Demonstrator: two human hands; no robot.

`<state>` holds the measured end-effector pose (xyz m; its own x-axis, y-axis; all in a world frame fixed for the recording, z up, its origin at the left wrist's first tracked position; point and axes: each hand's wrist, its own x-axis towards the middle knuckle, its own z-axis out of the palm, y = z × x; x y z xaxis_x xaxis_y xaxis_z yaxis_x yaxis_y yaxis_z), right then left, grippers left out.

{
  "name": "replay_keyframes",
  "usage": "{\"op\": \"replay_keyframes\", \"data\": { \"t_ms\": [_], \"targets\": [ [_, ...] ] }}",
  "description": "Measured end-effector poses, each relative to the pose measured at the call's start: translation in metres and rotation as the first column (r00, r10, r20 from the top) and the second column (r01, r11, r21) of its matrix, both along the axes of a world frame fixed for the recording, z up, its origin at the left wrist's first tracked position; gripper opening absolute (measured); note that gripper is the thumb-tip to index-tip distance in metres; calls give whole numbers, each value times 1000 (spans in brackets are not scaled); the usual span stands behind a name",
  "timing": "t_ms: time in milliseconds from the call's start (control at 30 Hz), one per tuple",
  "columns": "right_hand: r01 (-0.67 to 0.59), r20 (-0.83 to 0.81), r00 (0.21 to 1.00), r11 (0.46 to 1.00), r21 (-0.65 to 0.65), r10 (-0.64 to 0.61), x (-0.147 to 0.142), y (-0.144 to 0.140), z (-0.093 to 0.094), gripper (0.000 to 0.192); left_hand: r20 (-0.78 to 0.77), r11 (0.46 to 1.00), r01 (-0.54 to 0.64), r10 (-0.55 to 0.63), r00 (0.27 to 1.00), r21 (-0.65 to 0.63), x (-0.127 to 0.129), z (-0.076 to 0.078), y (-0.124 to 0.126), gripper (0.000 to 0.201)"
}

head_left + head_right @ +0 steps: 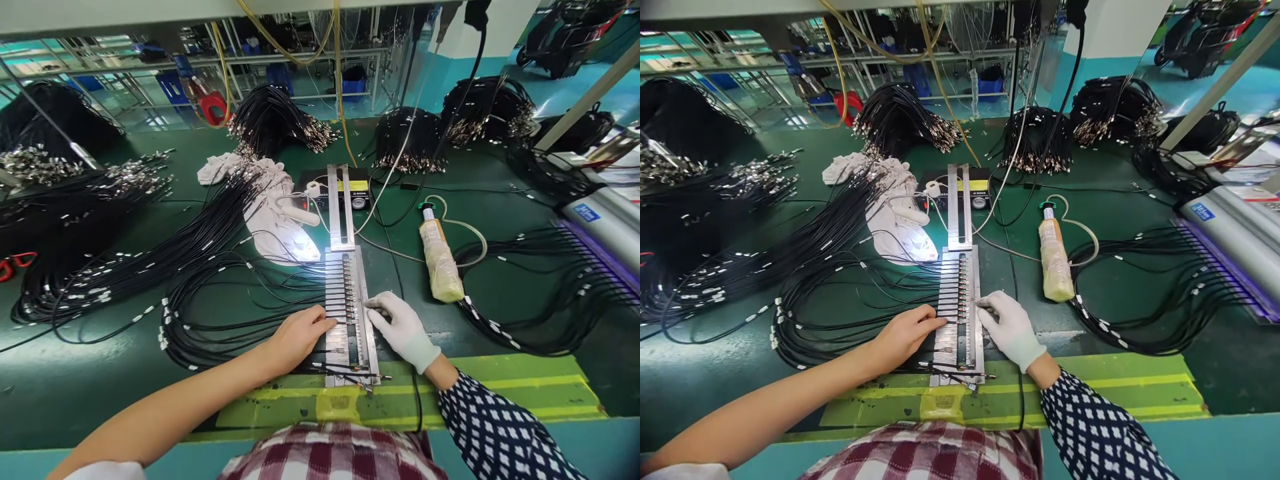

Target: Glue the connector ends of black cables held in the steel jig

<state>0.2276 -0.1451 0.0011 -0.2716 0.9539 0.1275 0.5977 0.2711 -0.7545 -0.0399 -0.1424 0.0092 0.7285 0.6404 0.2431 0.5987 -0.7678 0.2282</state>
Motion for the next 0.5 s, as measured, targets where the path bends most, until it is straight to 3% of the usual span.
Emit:
{"op": "replay_keyframes", "data": {
  "t_ms": [267, 433, 500],
  "targets": [
    [-5, -6, 1000, 1000, -7, 5, 0, 1, -1, 12, -62, 997, 71, -70, 996, 21, 4, 9, 10, 34],
    [-8, -6, 1000, 1000, -11, 8, 1, 2, -1, 13, 44, 992, 69, -64, 997, -109, 5, 2, 10, 30],
    [-8, -4, 1000, 1000, -10, 8, 1, 2, -1, 14, 92, 994, 48, -39, 995, -93, 3, -3, 5, 28]
  ]
}}
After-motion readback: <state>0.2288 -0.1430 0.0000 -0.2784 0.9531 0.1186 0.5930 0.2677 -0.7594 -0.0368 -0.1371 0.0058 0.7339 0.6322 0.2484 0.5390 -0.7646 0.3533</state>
